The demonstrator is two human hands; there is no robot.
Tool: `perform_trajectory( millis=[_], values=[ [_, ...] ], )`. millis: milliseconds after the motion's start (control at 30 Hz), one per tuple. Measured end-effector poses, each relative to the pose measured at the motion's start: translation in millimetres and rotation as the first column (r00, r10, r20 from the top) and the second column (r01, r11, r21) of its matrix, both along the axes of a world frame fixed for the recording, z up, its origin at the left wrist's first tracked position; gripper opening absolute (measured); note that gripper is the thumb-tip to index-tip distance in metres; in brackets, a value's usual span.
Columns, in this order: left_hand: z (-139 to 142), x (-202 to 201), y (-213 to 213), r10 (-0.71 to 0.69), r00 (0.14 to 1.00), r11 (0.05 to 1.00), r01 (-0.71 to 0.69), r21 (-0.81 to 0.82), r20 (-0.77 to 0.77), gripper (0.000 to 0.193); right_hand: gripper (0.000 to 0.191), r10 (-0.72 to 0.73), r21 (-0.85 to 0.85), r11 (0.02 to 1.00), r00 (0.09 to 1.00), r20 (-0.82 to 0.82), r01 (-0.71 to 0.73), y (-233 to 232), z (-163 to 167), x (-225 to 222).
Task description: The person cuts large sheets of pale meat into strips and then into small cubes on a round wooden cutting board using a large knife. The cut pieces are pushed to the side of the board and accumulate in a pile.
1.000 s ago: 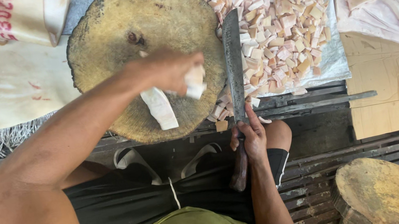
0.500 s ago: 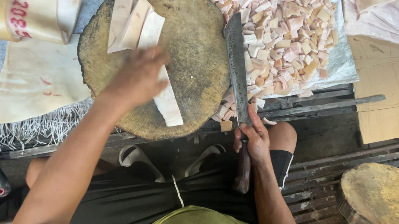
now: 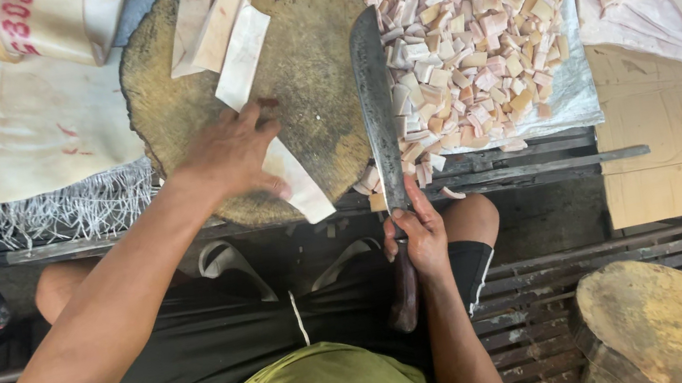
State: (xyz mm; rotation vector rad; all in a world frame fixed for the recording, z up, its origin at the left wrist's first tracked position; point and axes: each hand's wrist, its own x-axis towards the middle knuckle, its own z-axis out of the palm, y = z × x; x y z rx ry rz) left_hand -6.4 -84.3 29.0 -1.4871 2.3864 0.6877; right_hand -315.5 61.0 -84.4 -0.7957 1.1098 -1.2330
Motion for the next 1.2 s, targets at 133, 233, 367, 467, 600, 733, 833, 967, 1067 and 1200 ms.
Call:
perform_trajectory(
  millis=[133, 233, 367, 467, 600, 733, 833, 967, 1067, 1200],
  values=[
    [-8.6, 7.2, 27.8, 0.06, 0.994, 0.996, -0.066, -0.059, -0.096, 0.094, 0.072, 0.045, -0.058, 0.997, 0.993, -0.107, -0.052, 6.9, 6.0, 5.0],
    [-16.2, 4.4, 51.4, 0.207, 0.97, 0.971, -0.219, -0.091, -0.128, 0.077, 0.072, 0.069, -0.047, 0.996, 0.98, -0.187, -0.079, 12.6, 14.1, 10.7],
    [-26.8, -9.6, 78.2, 0.287, 0.939, 0.873, -0.338, -0.351, -0.191, 0.074, 0.072, 0.056, -0.028, 0.997, 0.953, -0.297, -0.067, 21.1, 27.0, 21.9],
    [-29.8, -19.4, 89.1, 0.351, 0.918, 0.884, -0.39, -0.258, -0.184, 0.07, 0.07, 0.06, -0.02, 0.996, 0.808, -0.586, -0.089, 26.9, 39.0, 26.4],
    [-26.3, -23.8, 99.3, 0.41, 0.887, 0.86, -0.454, -0.235, -0.214, 0.068, 0.07, -0.039, -0.182, 0.966, 0.595, -0.803, -0.182, 34.2, 60.8, 21.1],
    [-24.2, -20.9, 109.8, 0.319, 0.889, 0.844, -0.424, -0.328, -0.329, 0.074, 0.068, -0.306, -0.451, 0.869, 0.493, -0.814, -0.205, 43.9, 81.6, 4.7],
    [-26.4, -20.1, 116.4, 0.309, 0.898, 0.859, -0.405, -0.315, -0.312, 0.069, 0.065, -0.418, -0.586, 0.788, 0.533, -0.736, -0.191, 48.4, 79.0, 3.9],
    [-29.1, -20.5, 121.9, 0.387, 0.851, 0.865, -0.469, -0.181, -0.355, 0.054, 0.069, -0.111, -0.171, 0.914, 0.178, -0.978, -0.368, 50.0, 58.7, 22.7],
    [-30.3, -21.9, 120.3, 0.421, 0.798, 0.846, -0.517, -0.131, -0.431, 0.053, 0.067, -0.153, -0.246, 0.891, 0.256, -0.955, -0.382, 43.4, 57.9, 22.9],
    [-33.2, -25.4, 115.7, 0.347, 0.772, 0.823, -0.523, -0.223, -0.532, 0.043, 0.062, -0.212, -0.335, 0.901, 0.397, -0.893, -0.274, 39.4, 81.0, 7.7]
  ],
)
